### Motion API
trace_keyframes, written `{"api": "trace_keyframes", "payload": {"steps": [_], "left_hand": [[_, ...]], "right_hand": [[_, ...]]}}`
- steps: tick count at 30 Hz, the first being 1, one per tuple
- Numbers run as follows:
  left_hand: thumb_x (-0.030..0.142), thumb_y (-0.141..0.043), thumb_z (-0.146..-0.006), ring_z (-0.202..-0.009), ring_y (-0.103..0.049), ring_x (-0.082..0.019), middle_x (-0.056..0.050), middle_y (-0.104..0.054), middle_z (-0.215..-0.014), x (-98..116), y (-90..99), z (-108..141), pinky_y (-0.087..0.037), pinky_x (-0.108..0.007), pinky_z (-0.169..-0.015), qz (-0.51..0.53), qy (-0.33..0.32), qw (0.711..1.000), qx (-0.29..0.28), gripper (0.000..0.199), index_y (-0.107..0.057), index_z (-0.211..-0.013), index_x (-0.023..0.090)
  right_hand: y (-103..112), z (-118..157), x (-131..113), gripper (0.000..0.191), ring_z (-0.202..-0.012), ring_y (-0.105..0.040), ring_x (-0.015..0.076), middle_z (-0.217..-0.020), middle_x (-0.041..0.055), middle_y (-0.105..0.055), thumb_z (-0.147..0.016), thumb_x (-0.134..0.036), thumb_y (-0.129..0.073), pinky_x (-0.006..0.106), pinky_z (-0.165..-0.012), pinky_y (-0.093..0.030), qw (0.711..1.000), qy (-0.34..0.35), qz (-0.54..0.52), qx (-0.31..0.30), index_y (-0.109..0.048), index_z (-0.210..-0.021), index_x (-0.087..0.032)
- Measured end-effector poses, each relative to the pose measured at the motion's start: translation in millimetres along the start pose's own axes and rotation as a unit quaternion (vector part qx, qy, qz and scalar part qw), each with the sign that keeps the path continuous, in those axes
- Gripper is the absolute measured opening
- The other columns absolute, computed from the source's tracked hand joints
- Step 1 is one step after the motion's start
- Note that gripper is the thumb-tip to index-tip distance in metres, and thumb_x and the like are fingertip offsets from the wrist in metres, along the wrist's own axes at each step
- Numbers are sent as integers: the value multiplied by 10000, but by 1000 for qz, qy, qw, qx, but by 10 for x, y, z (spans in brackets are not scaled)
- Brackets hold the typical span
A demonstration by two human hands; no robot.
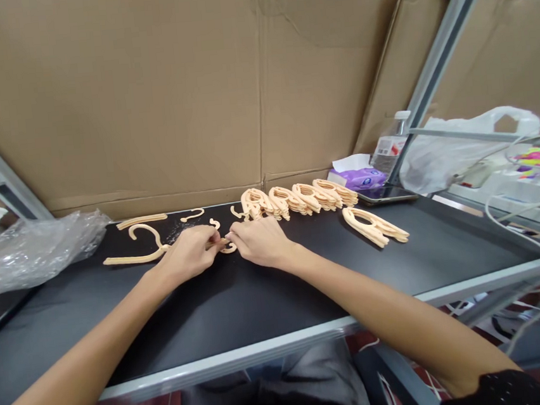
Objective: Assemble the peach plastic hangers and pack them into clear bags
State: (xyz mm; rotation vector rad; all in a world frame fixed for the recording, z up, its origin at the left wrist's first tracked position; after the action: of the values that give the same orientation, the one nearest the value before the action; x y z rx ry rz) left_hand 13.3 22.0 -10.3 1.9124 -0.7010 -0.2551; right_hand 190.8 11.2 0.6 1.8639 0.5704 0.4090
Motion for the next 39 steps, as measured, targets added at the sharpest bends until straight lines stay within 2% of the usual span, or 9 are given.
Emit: {"api": "trace_keyframes", "payload": {"steps": [4, 8, 15, 18, 21, 25, 31, 35, 39], "left_hand": [[295, -478, -892, -761, -621, -219, -79, -661, -787, 17, -43, 13, -458, -319, -730, -12, -28, 999, 27, 191, -569, -760, 192], [243, -484, -882, -736, -607, -211, -78, -639, -754, 42, -52, 19, -455, -311, -708, -19, -52, 998, 40, 188, -556, -717, 189], [317, -567, -875, -677, -623, -184, -41, -681, -744, 1, 70, 3, -446, -289, -668, -5, -42, 996, 83, 192, -617, -743, 187], [320, -577, -863, -673, -633, -180, -34, -691, -733, -8, 58, -2, -443, -281, -659, 13, -36, 997, 69, 195, -624, -726, 190], [324, -581, -857, -681, -638, -176, -31, -703, -740, -6, 26, -7, -439, -271, -653, 22, -30, 998, 53, 196, -632, -721, 193], [319, -585, -850, -673, -639, -169, -26, -711, -732, -3, -1, -12, -437, -263, -656, 33, -30, 998, 46, 194, -642, -714, 192], [336, -596, -840, -675, -659, -160, -12, -736, -742, 2, -28, -20, -435, -238, -647, 75, -20, 996, -31, 199, -667, -720, 194], [396, -588, -854, -665, -656, -159, -15, -740, -738, 8, 0, -23, -426, -234, -634, 89, -11, 994, -60, 260, -692, -731, 192], [394, -596, -847, -666, -658, -163, -17, -737, -737, 27, 32, -23, -422, -240, -638, 86, -3, 993, -81, 252, -699, -743, 189]], "right_hand": [[-10, -25, 28, 374, -927, -685, 247, -984, 95, -750, -1010, -376, -347, 299, -730, -396, 999, -24, -29, -4, -679, -1029, -204], [-34, -64, 152, 376, -937, -667, 224, -987, 72, -746, -993, -413, -386, 281, -713, -382, 994, -70, -87, -8, -714, -983, -229], [21, -88, 360, 365, -741, -576, 159, -800, 42, -690, -960, -384, -434, 257, -624, -309, 973, -117, -194, 33, -692, -801, -181], [21, -98, 331, 319, -669, -507, 132, -739, 10, -625, -895, -434, -536, 249, -605, -297, 956, -102, -273, 30, -675, -786, -167], [-6, -109, 286, 215, -662, -493, 119, -712, -24, -576, -817, -369, -645, 233, -615, -315, 936, -58, -346, 38, -677, -877, -166], [-38, -101, 274, 216, -611, -501, 117, -645, -53, -553, -924, -326, -514, 228, -609, -335, 913, -33, -406, 36, -622, -1041, -178], [-29, -66, 296, 175, -694, -549, 125, -747, 8, -661, -902, -294, -588, 238, -644, -328, 963, -2, -270, -4, -720, -904, -179], [-60, -72, 290, 226, -713, -592, 128, -757, 41, -712, -889, -285, -603, 229, -648, -364, 954, 24, -296, -37, -758, -826, -134], [-87, -81, 272, 201, -690, -585, 120, -743, 37, -714, -860, -251, -613, 224, -633, -372, 946, 24, -317, -59, -768, -837, -125]]}}
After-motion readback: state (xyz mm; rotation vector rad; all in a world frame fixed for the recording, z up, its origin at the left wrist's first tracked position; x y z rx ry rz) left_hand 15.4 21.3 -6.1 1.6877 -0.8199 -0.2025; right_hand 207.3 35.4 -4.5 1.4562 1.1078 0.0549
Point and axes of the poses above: each hand's wrist, its own z-axis away from the middle knuckle, its own y-axis out of the back of the hand, x = y × z, the point moved 2 cm from there along -z, towards the middle knuckle
